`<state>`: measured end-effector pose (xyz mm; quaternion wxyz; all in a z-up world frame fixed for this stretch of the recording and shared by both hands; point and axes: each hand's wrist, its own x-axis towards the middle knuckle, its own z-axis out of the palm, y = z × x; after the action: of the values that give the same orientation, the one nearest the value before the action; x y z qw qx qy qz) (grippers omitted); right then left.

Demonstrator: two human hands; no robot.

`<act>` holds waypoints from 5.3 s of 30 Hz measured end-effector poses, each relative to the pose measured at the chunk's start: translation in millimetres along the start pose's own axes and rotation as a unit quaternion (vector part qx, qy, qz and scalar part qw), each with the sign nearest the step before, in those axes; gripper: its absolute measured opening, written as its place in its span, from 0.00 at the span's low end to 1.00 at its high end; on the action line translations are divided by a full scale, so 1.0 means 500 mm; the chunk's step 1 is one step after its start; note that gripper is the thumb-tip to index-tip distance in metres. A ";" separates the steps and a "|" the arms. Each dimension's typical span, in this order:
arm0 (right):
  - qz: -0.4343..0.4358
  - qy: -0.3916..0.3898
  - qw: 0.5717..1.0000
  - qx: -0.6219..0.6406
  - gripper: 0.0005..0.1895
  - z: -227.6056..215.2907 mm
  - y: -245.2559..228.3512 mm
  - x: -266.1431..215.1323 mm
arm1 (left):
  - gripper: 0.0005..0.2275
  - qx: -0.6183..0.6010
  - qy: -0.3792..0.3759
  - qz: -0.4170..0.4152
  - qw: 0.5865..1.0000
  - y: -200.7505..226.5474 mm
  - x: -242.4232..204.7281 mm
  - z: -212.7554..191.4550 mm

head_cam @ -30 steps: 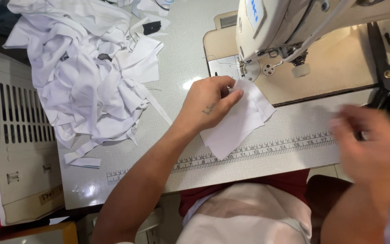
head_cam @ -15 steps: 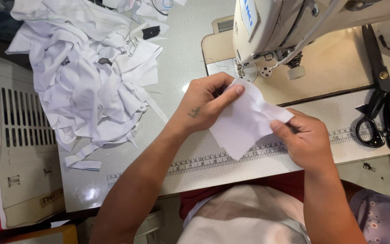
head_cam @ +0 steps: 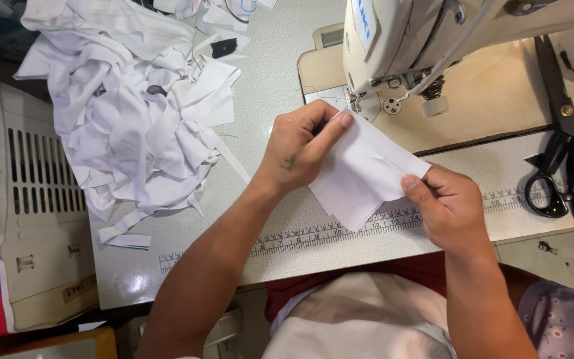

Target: Folding small white fabric scraps and trimming them with scissors at a sewing station

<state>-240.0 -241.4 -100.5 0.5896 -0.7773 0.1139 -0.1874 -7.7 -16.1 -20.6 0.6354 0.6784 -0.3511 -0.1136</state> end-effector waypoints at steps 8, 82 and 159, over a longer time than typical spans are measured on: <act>-0.015 0.062 0.997 -0.052 0.10 0.017 0.012 0.012 | 0.11 0.096 -0.039 0.001 0.995 -0.002 -0.003 0.005; -0.099 -0.220 0.864 -0.441 0.29 0.040 -0.137 0.231 | 0.21 0.445 -0.130 0.082 0.882 -0.016 0.003 -0.041; -0.374 -0.066 0.845 -0.377 0.07 0.037 -0.102 0.104 | 0.24 0.501 -0.150 0.198 0.829 0.011 -0.044 0.026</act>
<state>-187.5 -231.7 -47.7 0.1430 -0.9337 -0.1626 -0.2850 -33.5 -12.3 -24.2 0.1571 0.7941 -0.5776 0.1054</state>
